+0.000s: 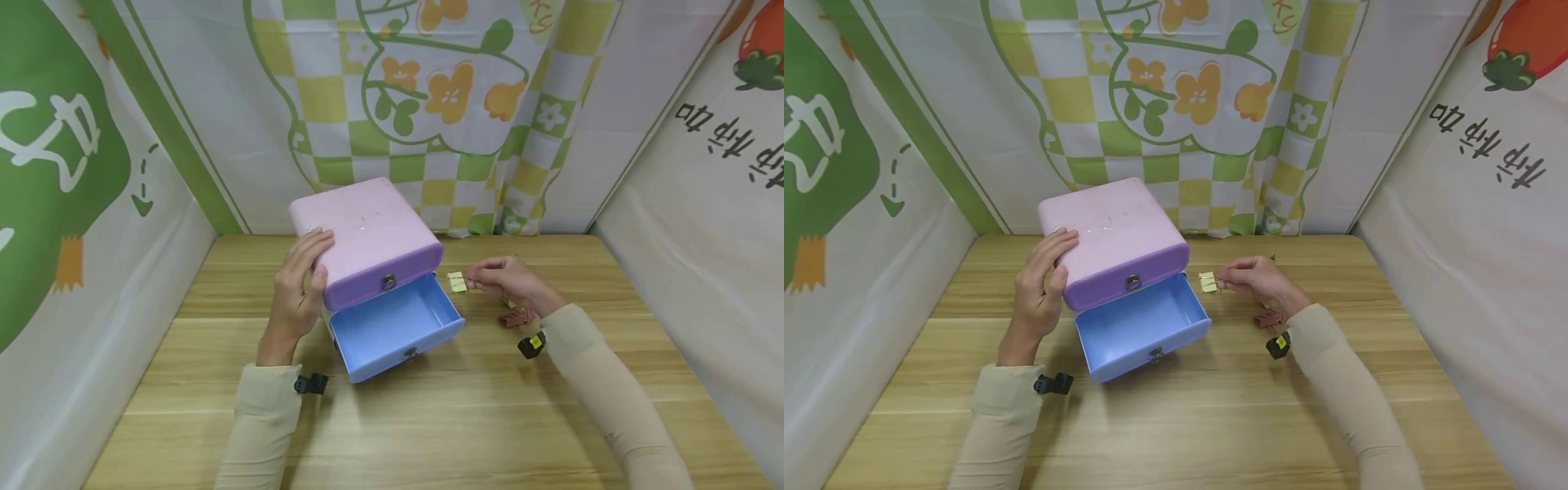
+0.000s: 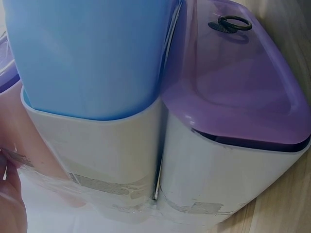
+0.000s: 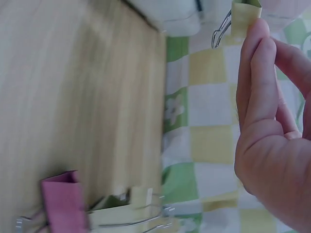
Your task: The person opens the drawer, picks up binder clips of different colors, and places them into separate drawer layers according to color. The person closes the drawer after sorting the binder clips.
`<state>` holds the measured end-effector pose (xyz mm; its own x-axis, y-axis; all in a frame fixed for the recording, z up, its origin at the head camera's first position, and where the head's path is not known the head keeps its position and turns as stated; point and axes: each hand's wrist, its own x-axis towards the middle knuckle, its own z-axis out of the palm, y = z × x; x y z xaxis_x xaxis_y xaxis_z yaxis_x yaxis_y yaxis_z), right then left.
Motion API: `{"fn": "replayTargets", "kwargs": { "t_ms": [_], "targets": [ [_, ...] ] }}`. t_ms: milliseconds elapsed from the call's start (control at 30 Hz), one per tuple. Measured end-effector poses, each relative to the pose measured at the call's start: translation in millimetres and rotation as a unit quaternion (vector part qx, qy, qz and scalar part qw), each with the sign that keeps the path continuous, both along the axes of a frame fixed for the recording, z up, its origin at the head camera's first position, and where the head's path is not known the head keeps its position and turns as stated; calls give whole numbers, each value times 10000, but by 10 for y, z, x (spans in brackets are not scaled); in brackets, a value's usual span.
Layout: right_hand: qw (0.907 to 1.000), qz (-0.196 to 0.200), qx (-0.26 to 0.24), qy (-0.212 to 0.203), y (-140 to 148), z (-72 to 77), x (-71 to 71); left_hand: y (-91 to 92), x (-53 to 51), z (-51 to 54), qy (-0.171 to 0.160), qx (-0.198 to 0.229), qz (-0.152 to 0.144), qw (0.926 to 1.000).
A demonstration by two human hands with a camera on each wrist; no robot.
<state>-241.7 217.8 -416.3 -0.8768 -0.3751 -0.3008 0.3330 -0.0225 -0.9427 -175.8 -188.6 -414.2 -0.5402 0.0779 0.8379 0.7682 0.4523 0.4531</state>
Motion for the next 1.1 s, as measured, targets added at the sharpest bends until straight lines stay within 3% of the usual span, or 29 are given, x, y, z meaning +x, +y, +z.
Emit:
{"fn": "replayTargets", "kwargs": {
  "t_ms": [333,667,900,1100],
  "targets": [
    [9996,212,109,177,-122,348,125,7,0,3,-68,-17,38,10000],
    [9941,794,501,544,-368,395,361,5,4,-4,-44,16,2,10000],
    [9818,1429,931,836,-624,447,530,-1,12,9,-22,-49,56,10000],
    [9734,1927,833,914,-895,495,637,4,14,13,-80,-63,76,9999]
  ]
}}
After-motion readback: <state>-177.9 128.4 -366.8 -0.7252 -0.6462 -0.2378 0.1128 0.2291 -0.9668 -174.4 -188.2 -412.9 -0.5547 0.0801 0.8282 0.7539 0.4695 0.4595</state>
